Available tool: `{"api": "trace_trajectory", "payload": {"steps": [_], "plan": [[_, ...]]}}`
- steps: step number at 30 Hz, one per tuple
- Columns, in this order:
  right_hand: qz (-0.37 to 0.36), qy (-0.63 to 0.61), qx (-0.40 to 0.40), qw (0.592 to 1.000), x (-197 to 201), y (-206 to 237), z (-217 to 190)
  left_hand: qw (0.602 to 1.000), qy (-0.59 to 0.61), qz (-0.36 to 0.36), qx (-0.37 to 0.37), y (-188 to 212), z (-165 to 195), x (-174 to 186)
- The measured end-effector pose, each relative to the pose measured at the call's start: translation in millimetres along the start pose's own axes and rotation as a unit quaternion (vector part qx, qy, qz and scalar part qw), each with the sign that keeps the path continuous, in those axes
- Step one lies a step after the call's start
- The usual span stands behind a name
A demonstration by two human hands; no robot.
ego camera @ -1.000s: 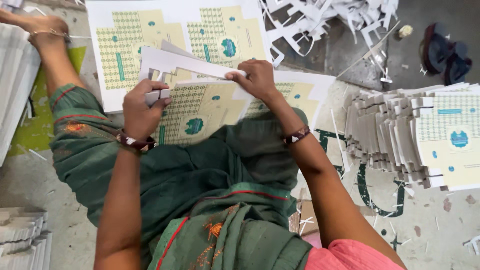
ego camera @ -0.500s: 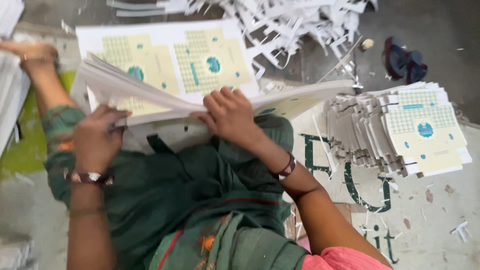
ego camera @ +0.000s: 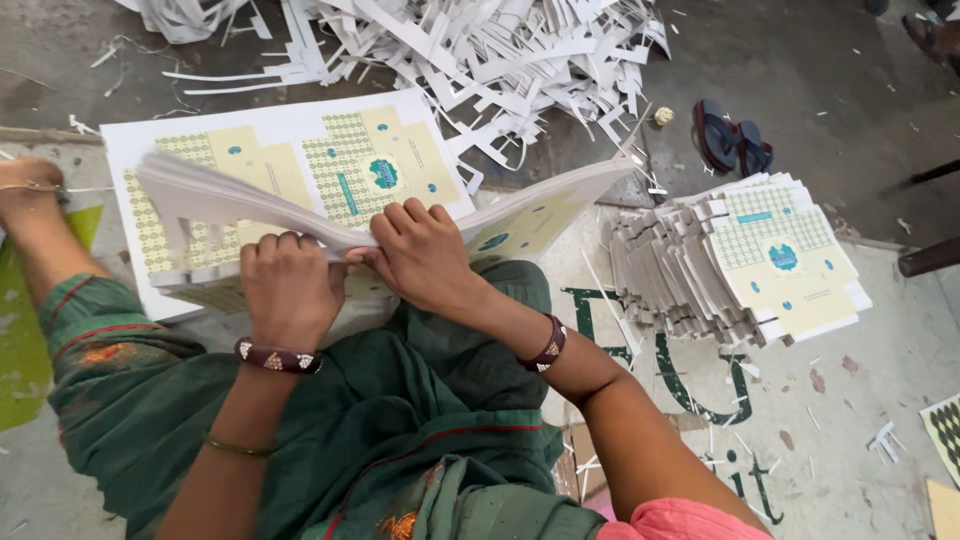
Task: The person sits on the floor and separates die-cut printed paper sheets, tearing away the surrounding waste paper strips by hand. They set the waste aside and stack the cleaned printed sheets into a pile.
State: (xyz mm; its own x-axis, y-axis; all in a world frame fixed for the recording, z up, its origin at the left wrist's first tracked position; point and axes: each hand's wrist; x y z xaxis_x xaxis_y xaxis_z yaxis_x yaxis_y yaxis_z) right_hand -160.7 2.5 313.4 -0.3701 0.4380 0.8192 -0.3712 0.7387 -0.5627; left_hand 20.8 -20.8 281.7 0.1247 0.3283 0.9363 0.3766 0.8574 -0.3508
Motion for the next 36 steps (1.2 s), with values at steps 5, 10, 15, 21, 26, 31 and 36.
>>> {"api": "trace_trajectory", "payload": {"steps": [5, 10, 15, 21, 26, 31, 36], "plan": [[-0.009, 0.0, -0.011, 1.0, -7.6, -6.5, -3.0, 0.995, 0.039, 0.092, -0.005, 13.8, 3.7, -7.1], [0.004, -0.011, -0.017, 1.0, -25.6, -6.6, 4.0, 0.983, 0.086, 0.165, -0.004, 27.4, 8.7, -10.2], [-0.145, -0.028, -0.055, 0.988, -24.0, -18.8, 15.9, 0.982, 0.101, 0.16, -0.001, 34.8, 7.1, -12.6], [-0.399, -0.281, -0.106, 0.867, -11.6, -50.7, 34.2, 0.978, 0.12, 0.168, -0.008, 42.0, 11.7, -15.9], [-0.433, -0.287, -0.153, 0.841, -34.6, -55.1, 23.8, 0.976, 0.109, 0.186, 0.013, 52.3, 16.9, -17.0], [-0.425, -0.285, -0.111, 0.852, -29.6, -41.9, 12.9, 0.977, 0.1, 0.188, -0.002, 64.0, 18.2, -18.7], [-0.4, -0.42, -0.179, 0.795, -17.1, -20.8, 10.7, 0.971, 0.089, 0.22, -0.039, 71.5, 12.8, -19.2]]}}
Point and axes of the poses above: each hand's wrist, its own y-axis away from the middle knuckle, its own x-axis out of the back of the hand, z = x × y, and after that the axes turned 8 degrees about -y, right-handed
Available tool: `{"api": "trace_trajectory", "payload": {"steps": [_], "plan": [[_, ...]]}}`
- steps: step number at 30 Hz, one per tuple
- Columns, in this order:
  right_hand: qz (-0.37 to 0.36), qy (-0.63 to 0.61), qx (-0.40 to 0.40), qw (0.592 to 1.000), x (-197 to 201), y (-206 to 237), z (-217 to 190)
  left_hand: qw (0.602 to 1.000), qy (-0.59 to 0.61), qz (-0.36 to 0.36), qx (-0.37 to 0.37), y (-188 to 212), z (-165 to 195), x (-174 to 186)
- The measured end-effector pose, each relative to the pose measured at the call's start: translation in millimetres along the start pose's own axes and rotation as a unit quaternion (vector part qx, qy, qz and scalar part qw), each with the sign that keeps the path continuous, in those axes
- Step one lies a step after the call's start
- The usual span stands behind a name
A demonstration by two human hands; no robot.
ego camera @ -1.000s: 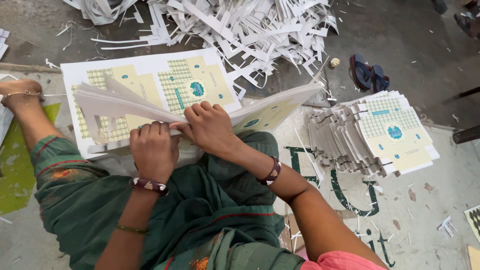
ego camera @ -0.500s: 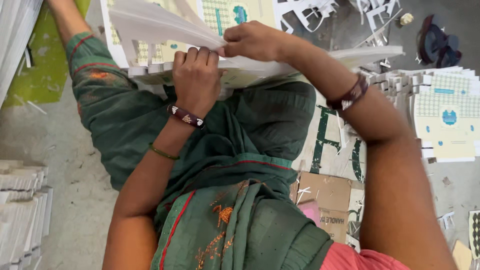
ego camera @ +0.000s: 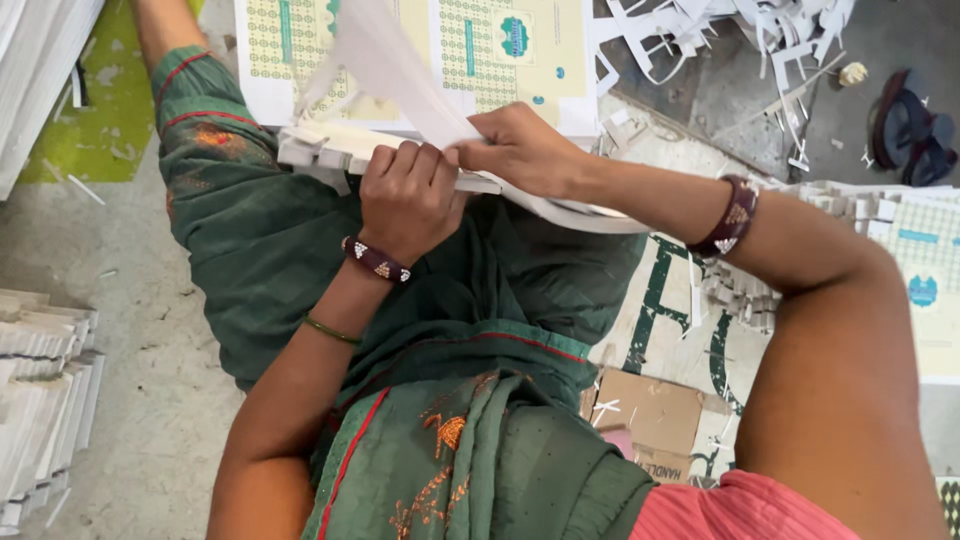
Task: The person sits on the floor and separates die-cut printed paper sheets, tearing away the surrounding waste paper strips by hand. They set the waste aside and stack the cleaned printed sheets into a pile.
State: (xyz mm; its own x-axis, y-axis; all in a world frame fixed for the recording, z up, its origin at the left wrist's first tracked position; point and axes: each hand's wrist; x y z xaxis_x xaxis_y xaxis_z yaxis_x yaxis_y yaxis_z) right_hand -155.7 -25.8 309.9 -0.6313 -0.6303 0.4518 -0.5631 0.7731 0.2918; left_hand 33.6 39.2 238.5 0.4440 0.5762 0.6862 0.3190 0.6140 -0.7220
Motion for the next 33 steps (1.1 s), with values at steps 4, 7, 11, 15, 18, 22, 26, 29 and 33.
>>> {"api": "trace_trajectory", "payload": {"steps": [4, 7, 11, 15, 18, 22, 26, 29, 33], "plan": [[0.011, -0.091, -0.005, 0.996, -2.2, 6.0, 3.4, 1.0, 0.007, 0.005, -0.03, -3.5, -6.5, 1.3], [0.008, -0.189, -0.007, 0.982, -3.8, 11.0, 1.8, 0.999, 0.01, -0.018, -0.041, -9.5, -10.6, 1.6], [0.035, -0.255, -0.012, 0.966, -6.3, 13.0, 0.7, 0.999, 0.019, -0.01, -0.042, -13.4, -10.5, 2.1], [0.077, -0.401, -0.107, 0.907, 0.9, 2.9, -1.9, 0.999, 0.016, -0.036, -0.009, -10.0, -3.1, 6.6], [0.042, -0.201, -0.078, 0.976, 13.1, 5.2, -13.7, 0.999, 0.005, -0.045, 0.003, -8.9, 0.8, 11.3], [0.096, 0.202, 0.157, 0.962, 25.3, 44.7, -37.5, 0.999, 0.01, -0.028, 0.022, -20.8, -1.3, 6.5], [0.269, 0.387, 0.209, 0.857, 2.3, 69.7, -35.5, 0.998, -0.015, -0.033, 0.056, -36.5, -2.6, -8.7], [0.386, 0.44, 0.18, 0.791, -11.8, 52.1, -11.5, 0.998, -0.025, -0.022, 0.062, -36.2, -1.9, -12.5], [0.354, 0.408, 0.231, 0.809, -2.0, 33.3, 20.8, 0.998, -0.011, -0.022, 0.06, -22.1, 2.2, -3.1]]}}
Point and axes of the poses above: each hand's wrist, its own y-axis away from the middle knuckle, its own x-axis out of the back of the hand, z = x × y, and after that the axes turned 8 degrees about -y, right-handed
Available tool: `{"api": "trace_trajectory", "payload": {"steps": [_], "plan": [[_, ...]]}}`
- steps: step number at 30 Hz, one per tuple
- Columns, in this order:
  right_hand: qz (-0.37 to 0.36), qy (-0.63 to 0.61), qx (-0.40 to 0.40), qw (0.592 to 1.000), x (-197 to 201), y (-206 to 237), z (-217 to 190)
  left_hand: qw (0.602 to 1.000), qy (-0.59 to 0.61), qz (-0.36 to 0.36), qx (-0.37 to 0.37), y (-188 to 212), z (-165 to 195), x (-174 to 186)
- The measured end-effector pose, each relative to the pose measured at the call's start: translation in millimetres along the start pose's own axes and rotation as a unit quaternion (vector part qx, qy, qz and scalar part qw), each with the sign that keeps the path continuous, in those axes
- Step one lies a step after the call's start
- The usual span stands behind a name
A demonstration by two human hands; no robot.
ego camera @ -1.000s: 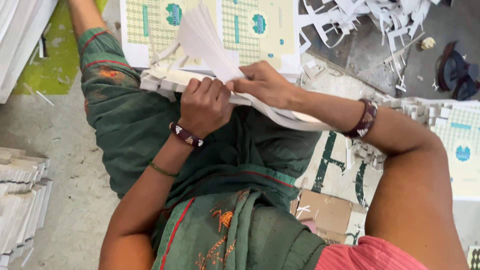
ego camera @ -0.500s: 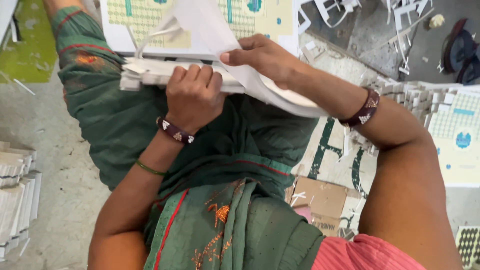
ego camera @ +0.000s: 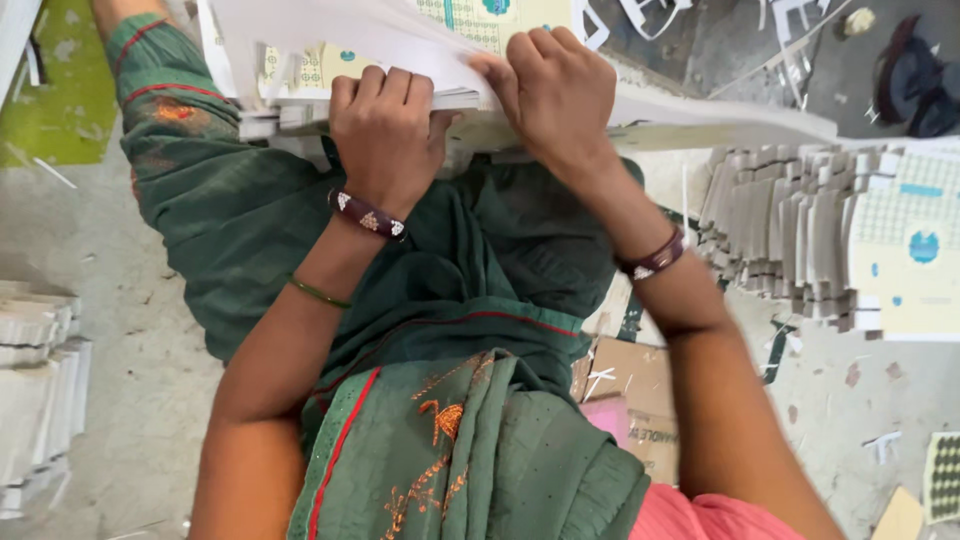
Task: The person sits on the floor and separates die-cut printed paper sheets, tearing away the surrounding waste paper strips by hand. They set the waste aside and stack the cleaned printed sheets into a pile.
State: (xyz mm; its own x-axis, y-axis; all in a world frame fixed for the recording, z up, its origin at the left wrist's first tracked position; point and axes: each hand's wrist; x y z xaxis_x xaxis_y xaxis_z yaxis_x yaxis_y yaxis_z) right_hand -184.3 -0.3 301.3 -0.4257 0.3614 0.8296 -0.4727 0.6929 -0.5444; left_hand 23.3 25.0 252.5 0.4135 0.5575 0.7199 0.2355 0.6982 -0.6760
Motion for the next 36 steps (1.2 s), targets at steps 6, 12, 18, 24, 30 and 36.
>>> {"api": "trace_trajectory", "payload": {"steps": [6, 12, 18, 24, 30, 36], "plan": [[-0.152, -0.052, -0.005, 0.987, -5.6, -6.3, 20.4, 0.999, -0.033, -0.006, 0.004, 23.0, 12.4, 16.1], [-0.324, -0.05, -0.126, 0.936, -21.4, -25.7, 28.9, 1.0, -0.017, -0.017, -0.015, 27.0, 10.3, 27.3], [-0.267, -0.091, -0.09, 0.955, -1.9, -15.9, 23.0, 0.972, -0.028, -0.227, -0.051, 2.8, 12.2, 32.7], [-0.273, -0.091, -0.003, 0.958, 32.2, -22.9, 15.1, 0.798, 0.193, -0.559, -0.115, -59.6, -19.1, -12.1], [-0.509, -0.302, -0.156, 0.791, 20.0, -40.0, 9.6, 0.678, 0.379, -0.623, -0.096, -33.3, -32.5, -23.9], [-0.529, -0.387, -0.175, 0.735, -2.1, -12.2, -9.6, 0.684, 0.364, -0.629, -0.058, 18.4, -23.0, -7.0]]}}
Point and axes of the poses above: each hand's wrist, its own y-axis away from the middle knuckle, its own x-axis out of the back of the hand, z = x × y, and after that the axes turned 8 degrees about -y, right-handed
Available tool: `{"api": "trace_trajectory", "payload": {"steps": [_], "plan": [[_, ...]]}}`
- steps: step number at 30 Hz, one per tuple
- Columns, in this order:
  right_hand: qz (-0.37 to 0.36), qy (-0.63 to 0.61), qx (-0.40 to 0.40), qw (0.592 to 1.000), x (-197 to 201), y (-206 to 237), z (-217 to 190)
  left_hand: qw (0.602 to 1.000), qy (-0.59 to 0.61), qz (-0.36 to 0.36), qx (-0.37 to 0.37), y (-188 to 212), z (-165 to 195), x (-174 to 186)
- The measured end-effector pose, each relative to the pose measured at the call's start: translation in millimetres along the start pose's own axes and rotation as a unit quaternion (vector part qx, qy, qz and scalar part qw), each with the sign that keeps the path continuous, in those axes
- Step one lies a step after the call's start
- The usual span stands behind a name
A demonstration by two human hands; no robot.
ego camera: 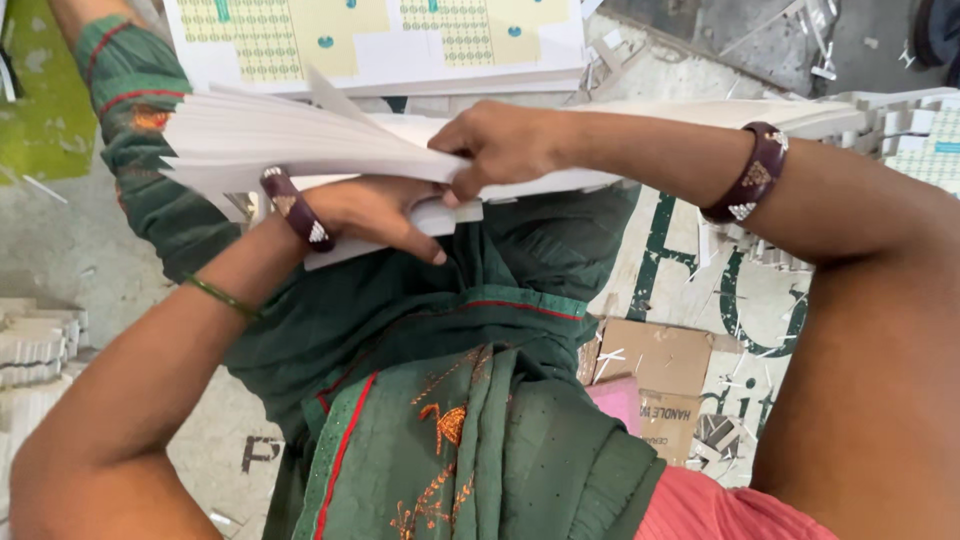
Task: The person sits on the floor and separates die-cut printed paper sheets, tearing away the surrounding waste paper strips by hand. They set the waste aside and stack the cleaned printed sheets into a pile.
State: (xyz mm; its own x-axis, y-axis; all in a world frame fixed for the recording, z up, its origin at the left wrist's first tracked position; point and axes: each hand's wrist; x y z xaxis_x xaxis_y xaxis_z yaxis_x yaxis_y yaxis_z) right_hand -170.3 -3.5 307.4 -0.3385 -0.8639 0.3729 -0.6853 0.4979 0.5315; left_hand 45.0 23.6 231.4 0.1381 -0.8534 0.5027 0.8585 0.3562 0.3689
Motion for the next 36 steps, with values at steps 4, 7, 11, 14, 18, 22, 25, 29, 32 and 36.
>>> {"api": "trace_trajectory", "payload": {"steps": [4, 7, 11, 14, 18, 22, 25, 29, 32, 36], "plan": [[-0.028, -0.026, 0.067, 0.997, -19.1, 10.1, 0.4, 0.97, -0.039, 0.141, -0.194, 8.7, 6.1, -24.2], [-0.026, -0.083, 0.109, 0.99, -30.2, 26.7, 3.7, 0.969, -0.093, 0.174, -0.148, 12.9, 16.7, -38.6], [0.016, -0.199, 0.131, 0.971, -39.1, 41.7, 19.5, 0.985, -0.047, 0.152, -0.063, 14.4, 29.7, -43.5], [-0.004, -0.254, 0.163, 0.953, -37.2, 41.9, 30.4, 0.989, -0.02, 0.138, -0.048, 16.3, 35.6, -45.4], [-0.019, -0.213, 0.163, 0.963, -44.2, 38.1, 29.0, 0.984, -0.032, 0.16, -0.077, 15.6, 34.8, -49.2], [-0.046, 0.035, 0.28, 0.958, -53.0, 37.1, 26.5, 0.954, -0.091, 0.236, -0.164, 9.8, 28.1, -49.6], [0.01, -0.052, 0.303, 0.952, -43.2, 30.3, 33.4, 0.961, -0.123, 0.189, -0.157, 5.8, 24.7, -45.4], [-0.009, -0.256, 0.127, 0.958, -18.8, 23.7, 36.9, 0.996, 0.015, 0.086, -0.035, 1.7, 29.9, -35.4], [0.051, -0.06, 0.196, 0.977, -12.9, 36.2, 23.9, 0.997, 0.006, 0.074, -0.008, 2.2, 37.8, -17.9], [0.292, 0.245, 0.246, 0.891, -22.0, 85.4, 8.0, 0.978, 0.076, 0.146, -0.132, -0.5, 47.4, 13.8]]}}
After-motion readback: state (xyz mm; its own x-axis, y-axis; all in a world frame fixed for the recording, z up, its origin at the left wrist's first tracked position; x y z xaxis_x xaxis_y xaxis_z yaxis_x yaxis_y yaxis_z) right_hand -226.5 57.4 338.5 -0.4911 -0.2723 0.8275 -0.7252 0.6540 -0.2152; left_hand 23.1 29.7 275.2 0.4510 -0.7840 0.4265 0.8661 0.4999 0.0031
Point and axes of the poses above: each hand's wrist, its own y-axis away from the middle knuckle, its own x-axis out of the back of the hand, z = x × y, and after that the axes turned 8 degrees about -y, right-handed
